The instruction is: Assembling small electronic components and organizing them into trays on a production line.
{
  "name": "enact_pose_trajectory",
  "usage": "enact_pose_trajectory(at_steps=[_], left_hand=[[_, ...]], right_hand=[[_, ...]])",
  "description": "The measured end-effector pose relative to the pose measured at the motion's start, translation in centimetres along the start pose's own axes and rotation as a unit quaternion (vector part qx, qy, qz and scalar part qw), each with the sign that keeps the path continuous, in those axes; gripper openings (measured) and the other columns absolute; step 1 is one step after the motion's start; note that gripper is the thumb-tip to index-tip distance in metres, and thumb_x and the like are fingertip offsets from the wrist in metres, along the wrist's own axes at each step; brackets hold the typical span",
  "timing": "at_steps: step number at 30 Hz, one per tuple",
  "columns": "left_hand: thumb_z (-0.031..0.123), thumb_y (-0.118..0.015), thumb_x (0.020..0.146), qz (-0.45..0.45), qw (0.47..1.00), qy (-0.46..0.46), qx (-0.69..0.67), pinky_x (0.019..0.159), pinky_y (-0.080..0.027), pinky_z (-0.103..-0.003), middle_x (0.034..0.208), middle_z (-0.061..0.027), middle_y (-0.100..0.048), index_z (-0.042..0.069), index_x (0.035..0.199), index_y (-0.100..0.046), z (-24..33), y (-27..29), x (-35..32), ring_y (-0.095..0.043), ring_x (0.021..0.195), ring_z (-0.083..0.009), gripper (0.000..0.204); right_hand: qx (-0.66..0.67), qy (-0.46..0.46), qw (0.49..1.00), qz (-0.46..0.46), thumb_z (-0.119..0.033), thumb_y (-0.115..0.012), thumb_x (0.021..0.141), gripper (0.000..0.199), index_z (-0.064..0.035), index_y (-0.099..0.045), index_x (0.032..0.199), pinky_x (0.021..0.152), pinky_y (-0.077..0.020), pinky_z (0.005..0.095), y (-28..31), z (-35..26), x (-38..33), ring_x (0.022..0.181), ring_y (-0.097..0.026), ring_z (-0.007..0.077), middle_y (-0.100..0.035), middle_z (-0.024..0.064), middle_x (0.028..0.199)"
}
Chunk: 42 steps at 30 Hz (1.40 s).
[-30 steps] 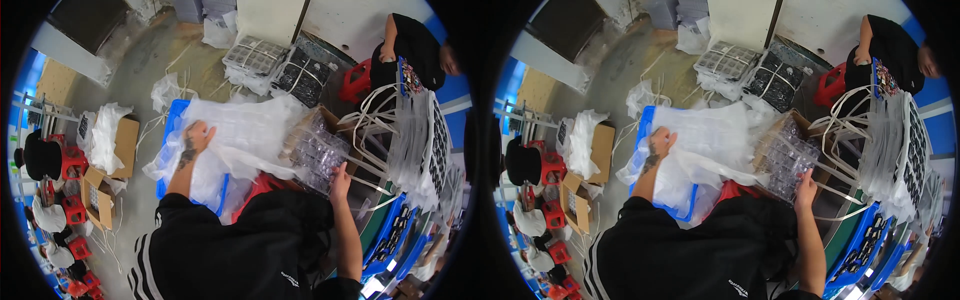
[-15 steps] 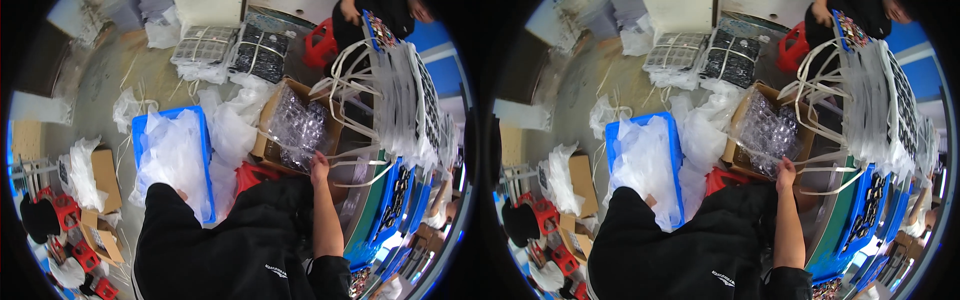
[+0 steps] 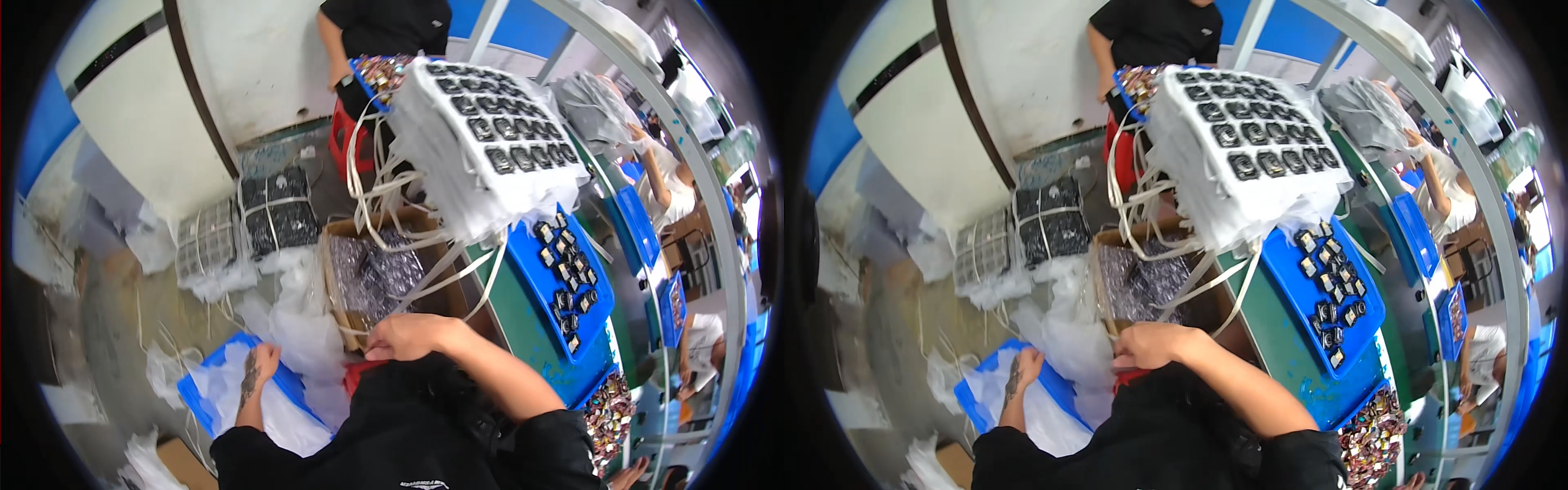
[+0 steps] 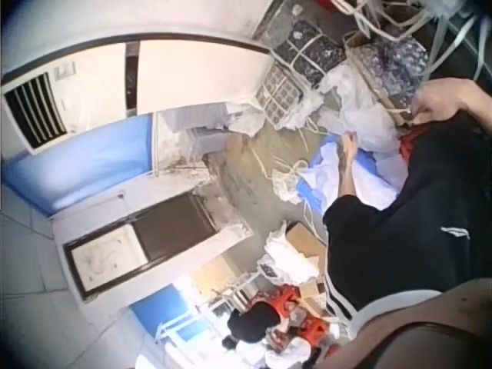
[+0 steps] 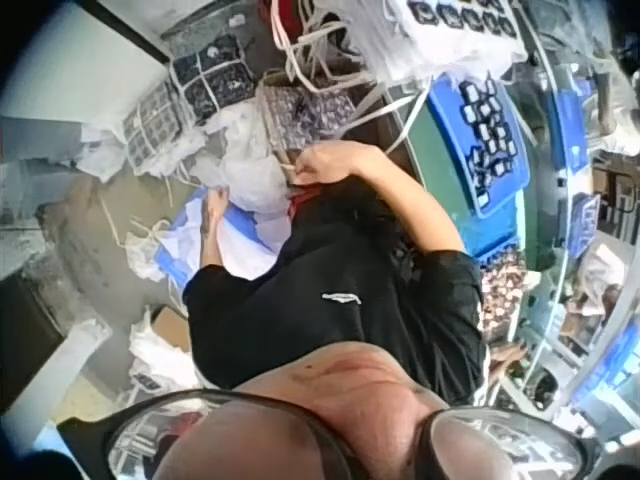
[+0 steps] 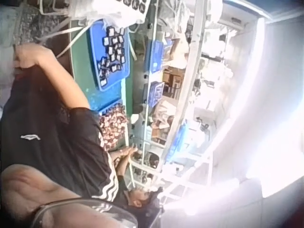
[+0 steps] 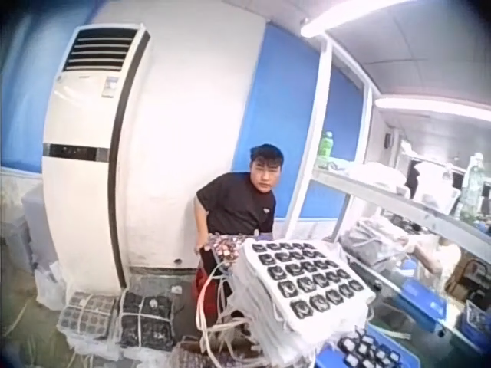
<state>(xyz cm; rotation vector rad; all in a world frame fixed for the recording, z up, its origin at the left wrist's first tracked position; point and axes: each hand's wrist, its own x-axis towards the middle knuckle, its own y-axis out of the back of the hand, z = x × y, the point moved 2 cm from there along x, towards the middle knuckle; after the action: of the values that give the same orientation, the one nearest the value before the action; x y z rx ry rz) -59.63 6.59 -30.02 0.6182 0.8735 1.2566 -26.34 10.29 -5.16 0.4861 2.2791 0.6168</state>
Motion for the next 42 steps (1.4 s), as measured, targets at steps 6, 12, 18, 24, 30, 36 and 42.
enact_pose_trajectory(at_steps=[6, 12, 18, 24, 30, 36, 42], left_hand=[[0.021, -0.058, 0.093, 0.163, 0.914, -0.217, -0.300, 0.054, -0.040, -0.028, 0.061, -0.0082, -0.052, 0.001, 0.077, -0.057, 30.6, 13.7, 11.1, -0.047, 0.057, -0.0111, 0.027], [0.042, -0.054, 0.092, 0.078, 0.920, -0.287, -0.255, 0.065, -0.047, -0.039, 0.072, -0.0183, -0.064, -0.001, 0.077, -0.062, 47.9, 16.3, 18.9, -0.063, 0.069, -0.0322, 0.046], [0.041, -0.063, 0.087, 0.105, 0.944, -0.280, -0.139, 0.052, -0.040, -0.033, 0.054, -0.0083, -0.052, -0.002, 0.067, -0.060, 47.5, 16.8, 21.6, -0.047, 0.053, -0.0117, 0.047], [0.045, -0.059, 0.090, 0.015, 0.947, -0.238, -0.216, 0.045, -0.033, -0.027, 0.058, 0.0021, -0.050, 0.001, 0.070, -0.059, 48.4, 17.0, 21.4, -0.044, 0.048, -0.0099, 0.048], [0.032, -0.067, 0.088, -0.045, 0.917, -0.178, -0.354, 0.044, -0.031, -0.025, 0.061, 0.0013, -0.051, 0.004, 0.071, -0.055, 48.9, 18.4, 19.8, -0.041, 0.048, -0.0082, 0.035], [0.026, -0.075, 0.082, -0.075, 0.890, -0.149, -0.424, 0.040, -0.034, -0.023, 0.062, 0.0024, -0.052, 0.007, 0.074, -0.052, 49.8, 17.8, 18.9, -0.045, 0.046, -0.0061, 0.031], [0.021, -0.076, 0.077, 0.055, 0.904, -0.271, -0.325, 0.048, -0.033, -0.024, 0.060, 0.0041, -0.049, 0.005, 0.066, -0.053, 49.7, 18.2, 21.2, -0.042, 0.054, -0.0055, 0.030]], right_hand=[[0.032, 0.024, 0.843, 0.536, -0.015, -0.060, 0.088, 0.018, -0.0001, -0.068, 0.094, 0.072, -0.0487, 0.0293, 19.7, -0.7, -13.6, 0.077, -0.061, 0.0134, -0.067, 0.0073, 0.082], [-0.098, -0.282, 0.677, 0.673, -0.031, -0.059, 0.087, 0.033, -0.0009, -0.071, 0.094, 0.081, -0.0497, 0.0423, 25.7, 17.6, -23.6, 0.090, -0.065, 0.0383, -0.067, 0.0229, 0.091], [-0.025, -0.263, 0.689, 0.675, -0.024, -0.068, 0.079, 0.025, -0.0023, -0.072, 0.091, 0.082, -0.0505, 0.0402, 26.5, 17.9, -22.5, 0.088, -0.066, 0.0354, -0.069, 0.0197, 0.087], [-0.041, -0.323, 0.703, 0.632, -0.022, -0.070, 0.076, 0.021, -0.0044, -0.072, 0.088, 0.080, -0.0522, 0.0392, 28.7, 20.2, -23.7, 0.087, -0.067, 0.0336, -0.070, 0.0171, 0.087], [-0.011, -0.263, 0.735, 0.625, -0.020, -0.071, 0.073, 0.019, -0.0018, -0.069, 0.076, 0.070, -0.0515, 0.0385, 28.8, 20.9, -23.6, 0.074, -0.067, 0.0317, -0.067, 0.0194, 0.077], [0.037, -0.227, 0.738, 0.635, -0.017, -0.068, 0.075, 0.018, 0.0001, -0.066, 0.078, 0.069, -0.0502, 0.0375, 28.9, 22.4, -23.0, 0.074, -0.066, 0.0305, -0.067, 0.0187, 0.077], [0.069, -0.251, 0.756, 0.601, -0.014, -0.065, 0.079, 0.021, 0.0047, -0.069, 0.087, 0.070, -0.0495, 0.0394, 29.9, 21.6, -22.5, 0.074, -0.065, 0.0278, -0.067, 0.0191, 0.080]])
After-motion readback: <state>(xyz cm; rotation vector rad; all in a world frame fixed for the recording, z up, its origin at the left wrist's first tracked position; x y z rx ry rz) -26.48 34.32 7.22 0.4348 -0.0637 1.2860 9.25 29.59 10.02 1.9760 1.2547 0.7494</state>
